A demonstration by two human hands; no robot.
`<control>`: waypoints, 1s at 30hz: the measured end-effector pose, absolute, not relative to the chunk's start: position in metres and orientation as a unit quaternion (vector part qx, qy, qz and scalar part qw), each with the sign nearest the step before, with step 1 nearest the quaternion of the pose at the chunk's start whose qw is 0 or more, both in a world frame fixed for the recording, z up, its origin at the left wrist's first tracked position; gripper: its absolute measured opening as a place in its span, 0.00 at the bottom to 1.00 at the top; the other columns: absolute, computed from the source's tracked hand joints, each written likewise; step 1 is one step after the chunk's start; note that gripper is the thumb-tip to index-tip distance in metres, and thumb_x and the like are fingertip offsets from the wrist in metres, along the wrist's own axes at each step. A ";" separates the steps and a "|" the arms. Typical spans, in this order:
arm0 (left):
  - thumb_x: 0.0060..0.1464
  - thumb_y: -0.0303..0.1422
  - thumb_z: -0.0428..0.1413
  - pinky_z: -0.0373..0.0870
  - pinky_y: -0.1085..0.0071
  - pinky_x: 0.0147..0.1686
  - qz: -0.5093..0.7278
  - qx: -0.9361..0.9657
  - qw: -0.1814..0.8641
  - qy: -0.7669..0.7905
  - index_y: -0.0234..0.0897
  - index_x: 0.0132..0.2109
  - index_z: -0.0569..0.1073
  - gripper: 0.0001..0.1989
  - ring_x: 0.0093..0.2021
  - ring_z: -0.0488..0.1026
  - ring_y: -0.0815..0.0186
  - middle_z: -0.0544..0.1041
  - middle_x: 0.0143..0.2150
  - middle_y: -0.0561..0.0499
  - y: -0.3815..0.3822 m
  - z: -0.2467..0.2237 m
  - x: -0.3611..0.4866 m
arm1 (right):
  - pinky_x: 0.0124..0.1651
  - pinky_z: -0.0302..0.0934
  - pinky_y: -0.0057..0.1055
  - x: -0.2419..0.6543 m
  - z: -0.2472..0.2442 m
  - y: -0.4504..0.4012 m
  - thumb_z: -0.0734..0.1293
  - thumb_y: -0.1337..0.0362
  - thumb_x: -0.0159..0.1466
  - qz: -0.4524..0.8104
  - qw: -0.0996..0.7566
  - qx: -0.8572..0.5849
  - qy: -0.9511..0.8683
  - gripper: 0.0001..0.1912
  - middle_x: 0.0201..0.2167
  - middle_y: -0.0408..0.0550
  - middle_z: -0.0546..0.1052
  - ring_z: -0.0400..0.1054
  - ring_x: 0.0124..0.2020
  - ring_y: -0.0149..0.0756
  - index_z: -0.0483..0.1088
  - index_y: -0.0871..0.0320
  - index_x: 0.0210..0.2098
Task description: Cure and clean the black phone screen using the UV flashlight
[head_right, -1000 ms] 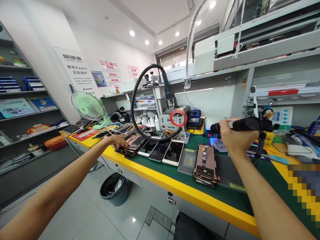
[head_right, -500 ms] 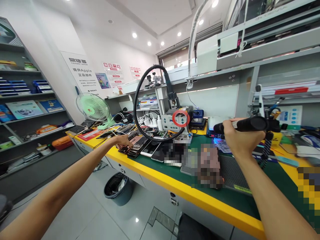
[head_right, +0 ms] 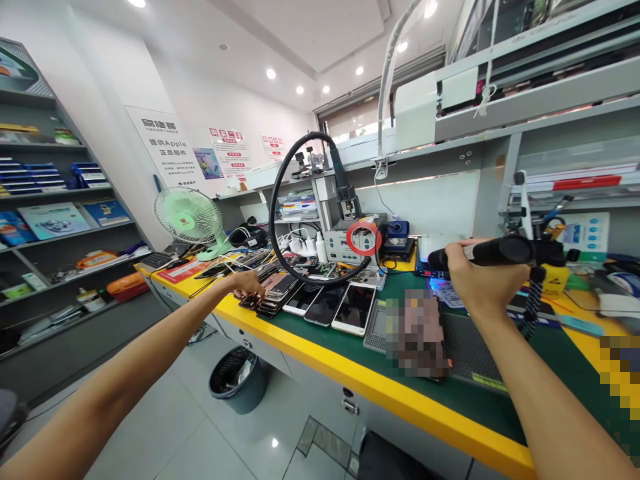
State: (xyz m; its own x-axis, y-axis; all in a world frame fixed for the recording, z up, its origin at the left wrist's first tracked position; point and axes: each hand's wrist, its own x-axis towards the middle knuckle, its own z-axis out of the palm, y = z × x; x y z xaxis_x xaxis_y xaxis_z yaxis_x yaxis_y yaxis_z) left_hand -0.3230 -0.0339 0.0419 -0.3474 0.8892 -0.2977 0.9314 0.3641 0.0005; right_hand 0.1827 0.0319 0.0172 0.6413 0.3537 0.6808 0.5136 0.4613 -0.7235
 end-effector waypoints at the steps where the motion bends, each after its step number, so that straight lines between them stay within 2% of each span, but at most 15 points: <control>1: 0.63 0.40 0.56 0.75 0.56 0.48 -0.094 0.546 0.141 0.820 0.35 0.57 0.70 0.19 0.50 0.74 0.59 0.73 0.55 0.44 -0.034 0.043 -0.324 | 0.34 0.66 0.36 0.183 0.017 0.032 0.71 0.61 0.47 -0.055 0.745 -0.514 -0.422 0.10 0.21 0.48 0.75 0.72 0.26 0.43 0.80 0.60 0.27; 6: 0.63 0.40 0.56 0.75 0.57 0.47 -0.118 0.519 0.197 0.823 0.35 0.56 0.71 0.19 0.49 0.74 0.60 0.73 0.54 0.44 -0.032 0.045 -0.324 | 0.34 0.66 0.35 0.181 0.016 0.034 0.70 0.61 0.48 -0.064 0.744 -0.510 -0.426 0.10 0.21 0.48 0.76 0.71 0.25 0.42 0.80 0.60 0.27; 20: 0.62 0.40 0.57 0.74 0.57 0.48 -0.012 0.549 0.177 0.817 0.35 0.57 0.71 0.20 0.51 0.73 0.57 0.72 0.56 0.44 -0.016 0.034 -0.324 | 0.35 0.68 0.38 0.182 0.016 0.029 0.69 0.58 0.49 -0.044 0.721 -0.527 -0.448 0.13 0.23 0.49 0.77 0.73 0.26 0.45 0.80 0.61 0.27; 30: 0.62 0.39 0.57 0.74 0.56 0.48 0.012 0.491 0.223 0.842 0.34 0.57 0.71 0.19 0.51 0.73 0.58 0.73 0.56 0.44 -0.016 0.024 -0.341 | 0.35 0.68 0.37 0.180 0.016 0.031 0.69 0.58 0.48 -0.063 0.719 -0.530 -0.445 0.13 0.22 0.49 0.77 0.74 0.27 0.46 0.80 0.61 0.28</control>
State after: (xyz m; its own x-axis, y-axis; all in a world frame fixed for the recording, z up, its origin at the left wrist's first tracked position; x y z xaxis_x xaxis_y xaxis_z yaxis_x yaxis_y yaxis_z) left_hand -0.3406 -0.0156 0.0238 -0.4194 0.8321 -0.3629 0.8212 0.5181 0.2392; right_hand 0.1803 0.0312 0.0161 0.5957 0.3809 0.7072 0.5626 0.4305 -0.7058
